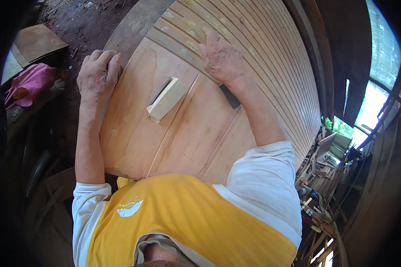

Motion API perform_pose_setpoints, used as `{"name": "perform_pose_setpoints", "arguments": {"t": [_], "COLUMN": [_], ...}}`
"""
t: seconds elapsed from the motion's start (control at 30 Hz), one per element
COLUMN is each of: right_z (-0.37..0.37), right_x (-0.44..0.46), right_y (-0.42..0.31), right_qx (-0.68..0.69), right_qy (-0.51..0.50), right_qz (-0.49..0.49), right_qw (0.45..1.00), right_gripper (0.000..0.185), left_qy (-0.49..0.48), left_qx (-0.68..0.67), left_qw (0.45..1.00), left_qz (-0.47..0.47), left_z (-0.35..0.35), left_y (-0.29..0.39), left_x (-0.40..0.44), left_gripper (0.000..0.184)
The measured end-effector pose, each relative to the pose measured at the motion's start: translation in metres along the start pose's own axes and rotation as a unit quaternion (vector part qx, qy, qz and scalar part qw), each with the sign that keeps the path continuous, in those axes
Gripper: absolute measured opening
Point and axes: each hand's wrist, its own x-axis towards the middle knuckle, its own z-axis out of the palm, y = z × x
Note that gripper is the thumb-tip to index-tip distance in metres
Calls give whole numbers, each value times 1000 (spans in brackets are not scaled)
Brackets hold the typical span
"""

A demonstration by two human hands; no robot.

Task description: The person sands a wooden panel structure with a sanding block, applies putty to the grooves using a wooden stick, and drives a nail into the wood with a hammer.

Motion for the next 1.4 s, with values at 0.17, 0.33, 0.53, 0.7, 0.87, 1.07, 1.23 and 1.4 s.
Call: {"name": "perform_pose_setpoints", "arguments": {"t": [0.17,0.33,0.53,0.7,0.87,1.07,1.23,1.4], "right_z": [19,29,20,15,13,12,11,3], "right_x": [18,40,48,49,57,55,64,5], "right_y": [-7,-16,-19,-19,-23,-18,-18,6], "right_qx": [7,-28,-78,-86,-78,-102,-94,-101], "right_qy": [0,-28,-104,-142,-164,-178,-172,-75], "right_qz": [-16,-15,-16,3,13,12,5,-17], "right_qw": [1000,999,991,986,983,979,980,992], "right_gripper": [34,39,36,43,45,45,45,39], "left_qy": [-8,-6,7,14,14,36,34,-84], "left_qx": [21,22,15,8,11,16,4,97], "left_qw": [1000,1000,1000,1000,1000,999,999,991], "left_qz": [-10,-15,-13,-8,-4,0,29,19], "left_z": [2,3,2,3,5,6,8,-10], "left_y": [2,2,0,0,1,-5,-7,-5], "left_x": [0,0,0,-2,-5,-2,-3,3], "left_gripper": [23,24,23,22,20,21,27,28]}}
